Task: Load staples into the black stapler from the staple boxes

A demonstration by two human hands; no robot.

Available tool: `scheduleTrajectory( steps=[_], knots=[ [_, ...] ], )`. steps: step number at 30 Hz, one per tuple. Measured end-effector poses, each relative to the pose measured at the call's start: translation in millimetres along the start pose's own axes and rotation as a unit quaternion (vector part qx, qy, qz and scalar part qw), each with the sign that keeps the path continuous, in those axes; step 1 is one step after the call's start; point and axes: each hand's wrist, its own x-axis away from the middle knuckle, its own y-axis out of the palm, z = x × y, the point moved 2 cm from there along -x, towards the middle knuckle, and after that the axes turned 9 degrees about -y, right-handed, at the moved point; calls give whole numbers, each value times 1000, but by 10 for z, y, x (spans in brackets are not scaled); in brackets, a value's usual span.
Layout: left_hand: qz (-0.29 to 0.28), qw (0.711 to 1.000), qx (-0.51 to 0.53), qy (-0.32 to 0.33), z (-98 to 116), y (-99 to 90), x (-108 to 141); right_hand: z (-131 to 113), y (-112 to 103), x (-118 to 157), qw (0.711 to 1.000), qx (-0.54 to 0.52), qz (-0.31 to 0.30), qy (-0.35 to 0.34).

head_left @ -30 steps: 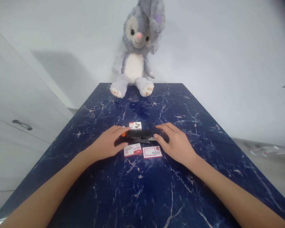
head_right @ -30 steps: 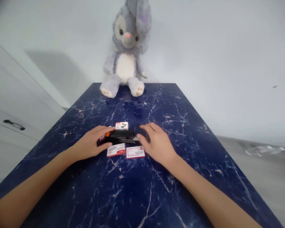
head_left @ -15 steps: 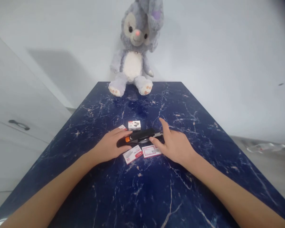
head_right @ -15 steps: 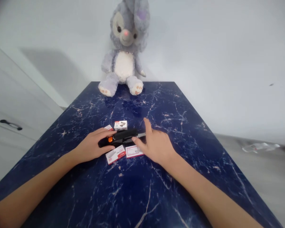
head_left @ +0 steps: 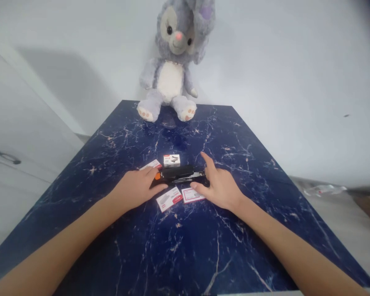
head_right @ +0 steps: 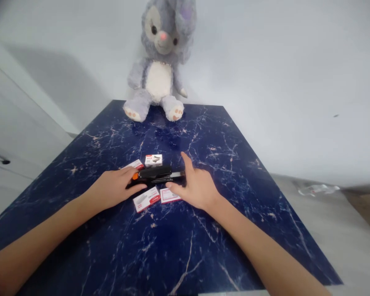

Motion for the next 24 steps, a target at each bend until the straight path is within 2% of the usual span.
scheduleTrajectory(
  steps=[4,10,14,24],
  knots=[
    [-18,1000,17,18,6,27,-1,-25,43,-21,994,-99,-21,-32],
    [-36,998,37,21,113,60,41,-73,37,-20,983,-169,-54,-45],
    [-53,998,27,23,130,101,40,-113,51,-2,980,-186,-68,-37],
    [-44,998,33,19,155,100,53,-138,97,44,978,-189,-77,-36]
  ],
)
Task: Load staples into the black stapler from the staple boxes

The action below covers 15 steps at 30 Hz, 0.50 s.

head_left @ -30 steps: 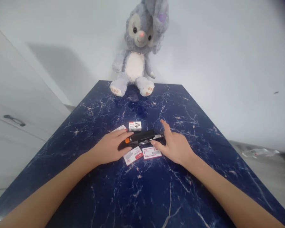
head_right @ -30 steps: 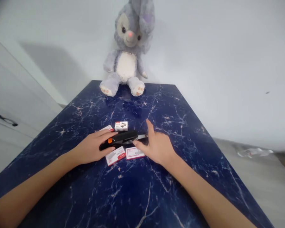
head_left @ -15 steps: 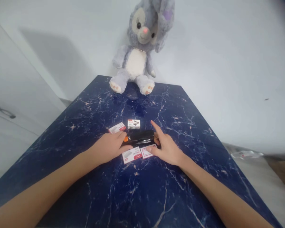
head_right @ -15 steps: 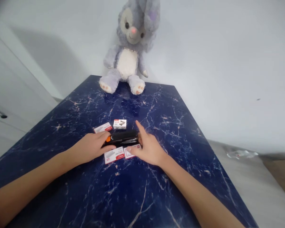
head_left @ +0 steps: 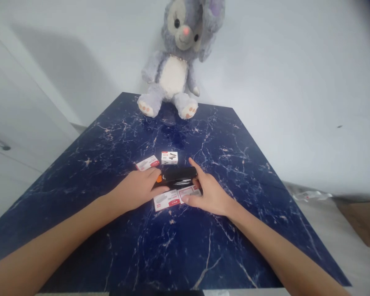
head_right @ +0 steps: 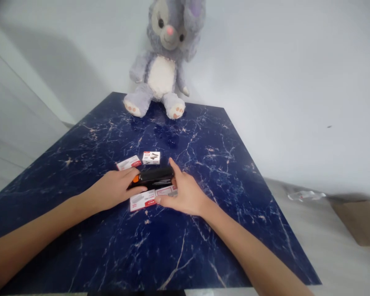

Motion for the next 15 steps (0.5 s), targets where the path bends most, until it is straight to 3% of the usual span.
scheduleTrajectory(
  steps=[3,7,11,15],
  knots=[
    [31,998,-35,-38,43,-34,0,18,57,-28,999,-6,40,2],
    [60,993,-56,-84,120,-109,10,30,87,-36,995,22,87,-43],
    [8,999,6,-47,145,-166,32,35,33,20,993,57,46,-95],
    [-65,994,78,44,154,-211,69,50,-9,56,984,77,17,-159]
  ],
)
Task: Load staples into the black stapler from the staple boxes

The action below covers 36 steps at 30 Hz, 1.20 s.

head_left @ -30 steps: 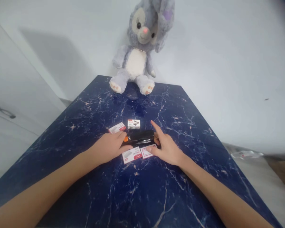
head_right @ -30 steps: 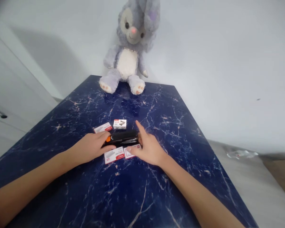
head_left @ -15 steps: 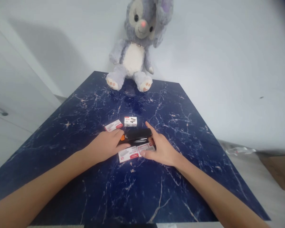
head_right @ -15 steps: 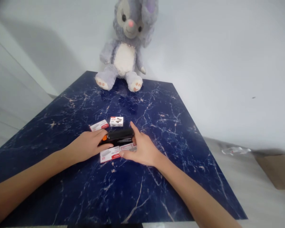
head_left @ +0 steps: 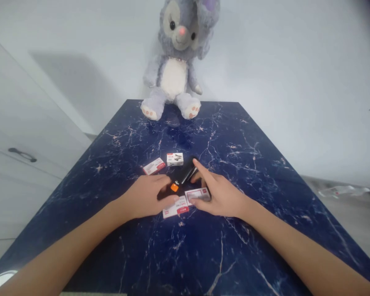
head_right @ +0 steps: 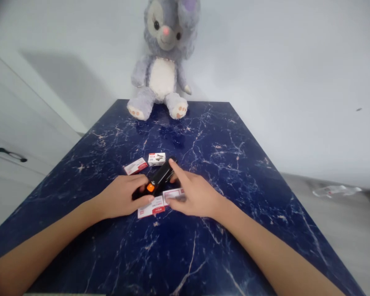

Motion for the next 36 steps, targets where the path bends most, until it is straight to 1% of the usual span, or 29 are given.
scheduleTrajectory(
  steps=[2,4,8,10,11,13,15,17,20,21,22,25,27,29,31,33,36],
  knots=[
    [-45,997,41,51,38,0,27,4,-2,3,999,11,8,-36],
    [-68,992,58,89,90,19,58,3,-11,4,997,21,34,-64],
    [-48,988,35,142,196,76,123,-10,-71,22,985,48,139,-91],
    [-46,984,38,166,222,63,145,-13,-94,34,977,61,185,-90],
    [-51,983,44,171,218,41,149,-11,-100,37,974,64,198,-89],
    [-64,983,55,161,169,-23,140,-3,-111,36,971,64,212,-86],
    [-71,987,53,131,85,-75,106,2,-134,29,970,62,217,-93],
    [-44,996,38,70,0,-91,51,2,-169,21,969,64,212,-106],
    [30,998,40,-40,-44,-52,-12,2,-213,17,972,67,192,-114],
    [42,996,58,-62,-29,-33,-17,2,-219,17,974,67,183,-114],
    [39,993,83,-75,-4,-14,-14,0,-218,18,976,67,175,-114],
    [-11,979,188,-82,68,13,19,-7,-194,21,977,67,160,-121],
    [-41,967,245,-59,88,22,38,-13,-176,23,978,69,154,-124],
    [-46,964,259,-31,82,46,41,-20,-169,22,978,71,151,-127],
    [-27,970,242,-24,63,87,28,-27,-174,18,977,72,151,-129],
    [11,976,214,-31,50,119,12,-30,-184,15,977,73,155,-129],
    [71,989,124,-28,50,118,-6,-27,-185,11,977,77,151,-126]
  ],
)
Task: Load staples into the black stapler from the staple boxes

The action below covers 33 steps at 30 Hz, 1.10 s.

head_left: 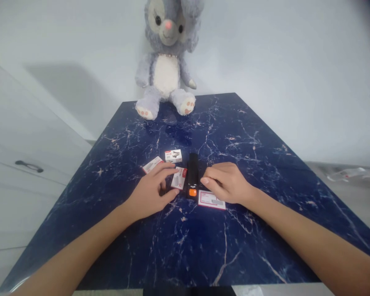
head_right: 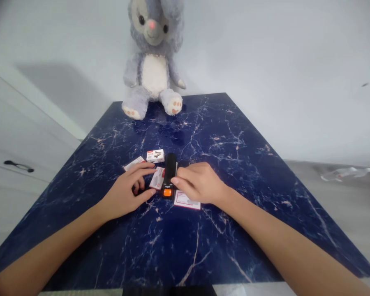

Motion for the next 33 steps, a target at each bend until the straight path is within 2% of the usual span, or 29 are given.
scheduleTrajectory(
  steps=[3,5,13,16,20,22,24,29,31,33],
  knots=[
    [9,995,-84,54,6,-17,-20,4,24,4,1000,1,-21,3],
    [-3,993,-93,78,-8,-16,-33,7,42,2,999,4,-32,13],
    [-12,992,-89,87,-35,5,-40,2,94,-7,998,-6,-57,31],
    [22,989,-102,101,-83,-81,-82,16,107,10,998,-10,-54,41],
    [114,983,-138,37,-276,-218,-177,34,111,32,997,-7,-53,47],
    [118,983,-142,22,-350,-239,-201,37,112,39,997,-12,-55,51],
    [83,988,-125,29,-364,-234,-194,41,115,41,996,-24,-56,66],
    [-71,990,-87,80,-223,-270,-92,66,116,29,989,-53,-52,128],
    [-107,987,-79,90,-188,-324,-73,78,111,23,986,-59,-50,147],
    [-117,987,-59,91,-190,-367,-84,88,105,20,984,-63,-50,159]
  ],
)
